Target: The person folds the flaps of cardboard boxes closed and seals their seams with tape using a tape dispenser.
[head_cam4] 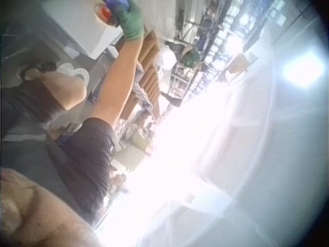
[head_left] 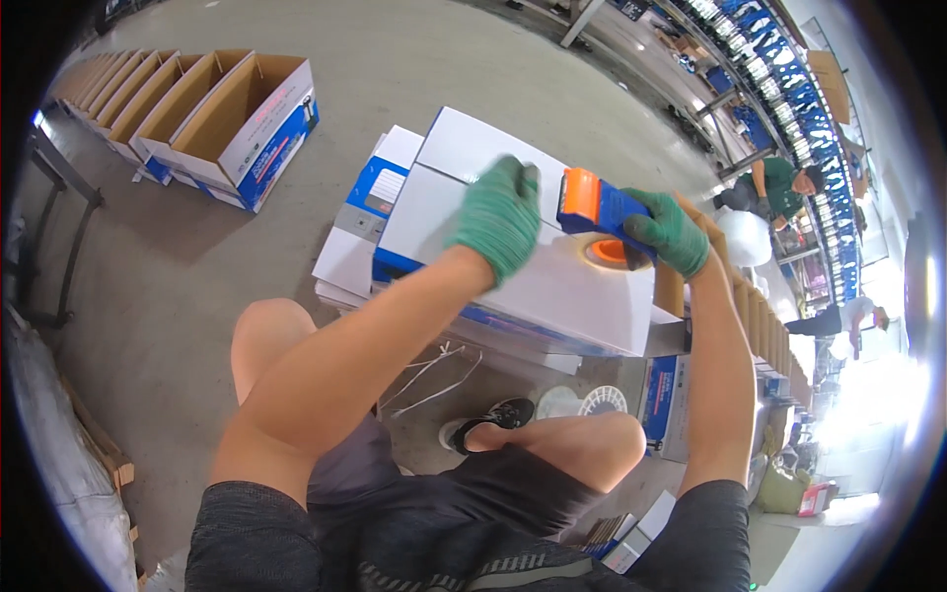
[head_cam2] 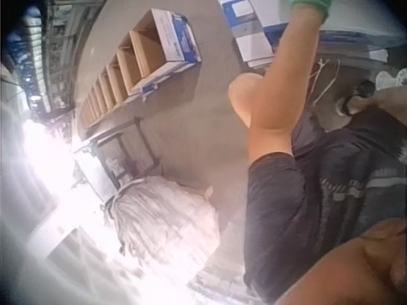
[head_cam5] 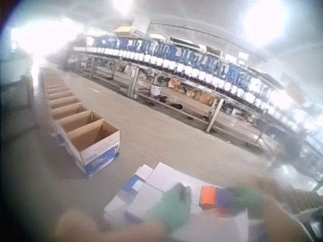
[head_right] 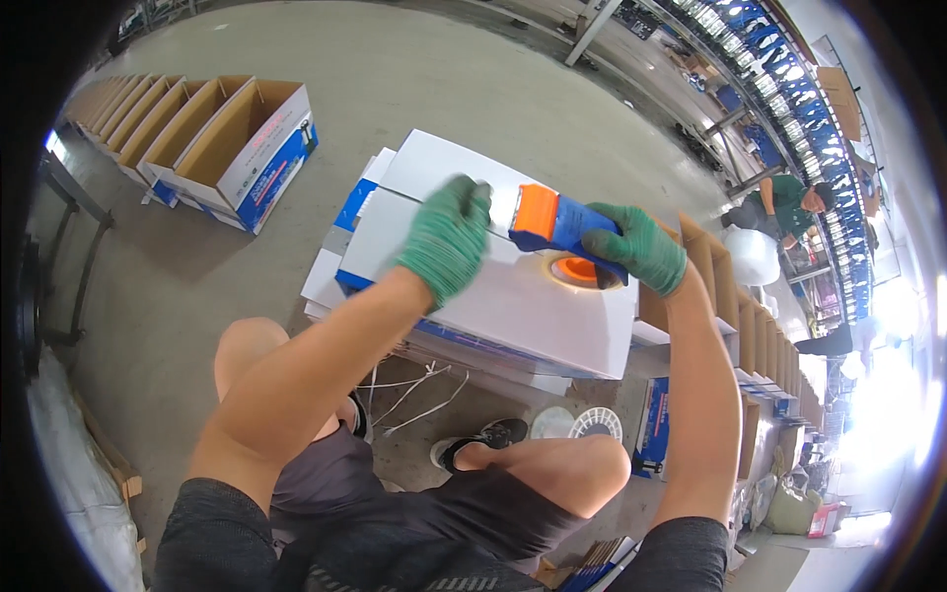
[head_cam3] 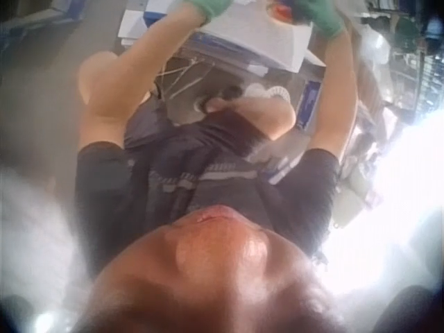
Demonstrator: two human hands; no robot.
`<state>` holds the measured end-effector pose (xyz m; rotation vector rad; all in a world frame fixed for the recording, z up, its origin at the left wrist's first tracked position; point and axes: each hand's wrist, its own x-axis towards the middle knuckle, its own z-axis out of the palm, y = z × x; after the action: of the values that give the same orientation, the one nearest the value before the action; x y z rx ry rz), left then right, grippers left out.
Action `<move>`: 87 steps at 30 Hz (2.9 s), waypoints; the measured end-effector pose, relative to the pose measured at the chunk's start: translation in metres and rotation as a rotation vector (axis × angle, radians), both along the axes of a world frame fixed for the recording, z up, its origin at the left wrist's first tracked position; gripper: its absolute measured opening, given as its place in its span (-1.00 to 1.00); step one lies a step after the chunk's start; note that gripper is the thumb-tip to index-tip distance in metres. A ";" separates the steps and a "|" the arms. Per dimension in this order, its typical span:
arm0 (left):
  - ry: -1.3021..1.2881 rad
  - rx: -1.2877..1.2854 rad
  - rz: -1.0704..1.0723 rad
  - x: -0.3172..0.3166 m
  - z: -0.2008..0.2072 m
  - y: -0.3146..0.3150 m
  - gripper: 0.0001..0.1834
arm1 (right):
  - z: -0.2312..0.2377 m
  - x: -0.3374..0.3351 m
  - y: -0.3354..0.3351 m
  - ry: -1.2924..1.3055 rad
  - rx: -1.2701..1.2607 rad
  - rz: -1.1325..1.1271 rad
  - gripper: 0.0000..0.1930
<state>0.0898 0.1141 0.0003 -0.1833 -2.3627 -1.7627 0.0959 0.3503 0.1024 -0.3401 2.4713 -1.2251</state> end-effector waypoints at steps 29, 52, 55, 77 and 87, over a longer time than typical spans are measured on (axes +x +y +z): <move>0.284 -1.040 -0.479 -0.021 0.033 -0.094 0.05 | 0.039 -0.017 -0.010 -0.321 0.345 0.042 -0.44; 0.611 -1.354 -0.923 -0.004 0.041 0.040 -0.21 | 0.010 0.028 0.120 -0.370 1.114 -0.065 -0.37; 0.769 -1.154 -1.034 -0.002 0.027 0.124 -0.24 | 0.009 0.028 0.117 -0.301 1.077 0.069 -0.42; 0.671 -0.984 -1.026 -0.001 0.017 0.216 -0.59 | -0.335 0.318 0.190 -0.003 0.567 -1.197 -0.30; 0.618 -1.011 -0.392 -0.018 0.003 -0.030 -0.48 | -0.132 0.219 0.165 0.325 0.314 -0.741 -0.62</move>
<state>0.0719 0.0837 0.0035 -1.1738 -2.5283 -0.2971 0.3145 0.5149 -0.0301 0.5556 3.1526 -1.0365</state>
